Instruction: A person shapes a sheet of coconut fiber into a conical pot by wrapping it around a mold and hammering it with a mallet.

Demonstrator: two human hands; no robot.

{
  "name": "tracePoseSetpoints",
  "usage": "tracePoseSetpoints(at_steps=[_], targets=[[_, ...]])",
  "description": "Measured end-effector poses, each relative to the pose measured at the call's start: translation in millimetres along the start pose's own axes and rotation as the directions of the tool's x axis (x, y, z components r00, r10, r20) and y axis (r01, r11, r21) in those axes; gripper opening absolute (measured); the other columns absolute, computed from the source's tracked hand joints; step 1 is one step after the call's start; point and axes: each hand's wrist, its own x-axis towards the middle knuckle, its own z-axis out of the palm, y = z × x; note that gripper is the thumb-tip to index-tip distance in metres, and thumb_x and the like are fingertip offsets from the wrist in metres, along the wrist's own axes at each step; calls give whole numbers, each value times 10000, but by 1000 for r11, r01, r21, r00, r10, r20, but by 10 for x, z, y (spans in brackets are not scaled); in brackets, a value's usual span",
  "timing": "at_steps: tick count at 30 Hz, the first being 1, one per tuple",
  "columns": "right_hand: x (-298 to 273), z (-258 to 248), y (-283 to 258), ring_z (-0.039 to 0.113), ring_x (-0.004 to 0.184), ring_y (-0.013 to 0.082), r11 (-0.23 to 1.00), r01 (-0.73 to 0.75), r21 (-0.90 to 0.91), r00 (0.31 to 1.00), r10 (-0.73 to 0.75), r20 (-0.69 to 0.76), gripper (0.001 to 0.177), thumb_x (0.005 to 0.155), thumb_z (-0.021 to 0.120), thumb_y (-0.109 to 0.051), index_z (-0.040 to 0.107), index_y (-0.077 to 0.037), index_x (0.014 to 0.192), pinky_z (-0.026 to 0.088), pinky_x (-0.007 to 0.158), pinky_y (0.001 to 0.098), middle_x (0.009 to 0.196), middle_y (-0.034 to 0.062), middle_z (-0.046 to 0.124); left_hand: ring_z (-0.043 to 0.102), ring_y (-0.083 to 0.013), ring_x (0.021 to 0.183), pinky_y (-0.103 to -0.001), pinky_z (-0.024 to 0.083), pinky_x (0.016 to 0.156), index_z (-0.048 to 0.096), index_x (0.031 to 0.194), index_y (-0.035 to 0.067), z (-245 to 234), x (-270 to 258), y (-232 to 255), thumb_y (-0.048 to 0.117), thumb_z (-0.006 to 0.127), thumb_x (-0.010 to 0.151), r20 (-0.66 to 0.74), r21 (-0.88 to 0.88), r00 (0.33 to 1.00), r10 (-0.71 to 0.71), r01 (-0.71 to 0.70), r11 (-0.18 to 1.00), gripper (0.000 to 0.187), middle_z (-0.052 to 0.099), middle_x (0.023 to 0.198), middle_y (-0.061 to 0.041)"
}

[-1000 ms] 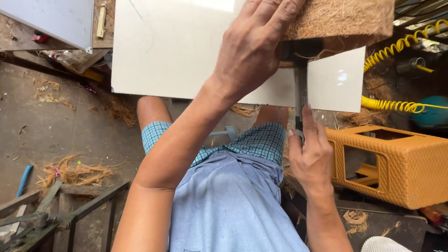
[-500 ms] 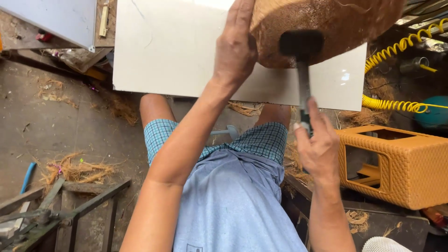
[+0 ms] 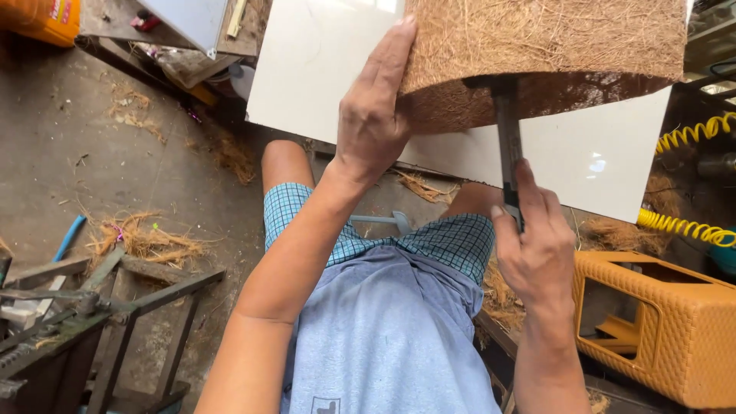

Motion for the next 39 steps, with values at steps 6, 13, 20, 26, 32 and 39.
tracePoseSetpoints(at_steps=[6,13,20,26,32,39], targets=[[-540,214,39,337,503,108,997,-77,-3,997,77,-30,623,1053,588,-88,294,-119,1601,391,360,268,966,151,595,461,-263,1534,-373,432,1340,294,1555,106,20,73,96,-146,489,945,12,-11,1000,-24,24,1000,689,422,1599,-95],[-491,98,-28,608,790,330,988,-154,16,985,152,80,628,995,606,-97,353,-122,1570,573,673,460,1106,250,615,620,-274,1450,-376,683,1105,305,1583,236,146,66,197,-91,512,842,2,83,999,-45,45,996,836,404,1620,-23],[-488,30,75,531,682,240,978,-201,-45,971,206,122,559,992,563,-114,416,-10,1522,535,548,397,997,174,577,682,-262,1191,-323,702,799,342,1543,239,489,229,250,16,622,902,89,167,996,-1,-14,986,734,474,1558,-32],[-379,-113,124,382,521,123,942,-336,17,926,326,191,620,974,553,-138,365,-35,1555,516,502,328,1013,167,575,659,-293,1304,-351,678,971,319,1556,248,398,398,161,-53,516,916,45,47,999,10,-13,999,734,477,1578,-77],[-176,-235,-136,648,936,257,719,-507,474,859,465,213,704,855,672,-70,380,94,1475,569,736,324,1116,219,625,441,-304,1511,-409,377,1359,380,1521,156,55,195,41,-122,462,902,-43,-200,985,-167,155,967,683,448,1552,-116],[76,146,-227,554,591,155,185,-524,831,819,378,433,642,821,593,7,399,-4,1432,513,481,239,1002,166,625,601,-321,1329,-427,572,1097,304,1534,170,-271,30,-88,191,500,1140,-93,-69,989,-111,105,992,441,538,1442,-133]])
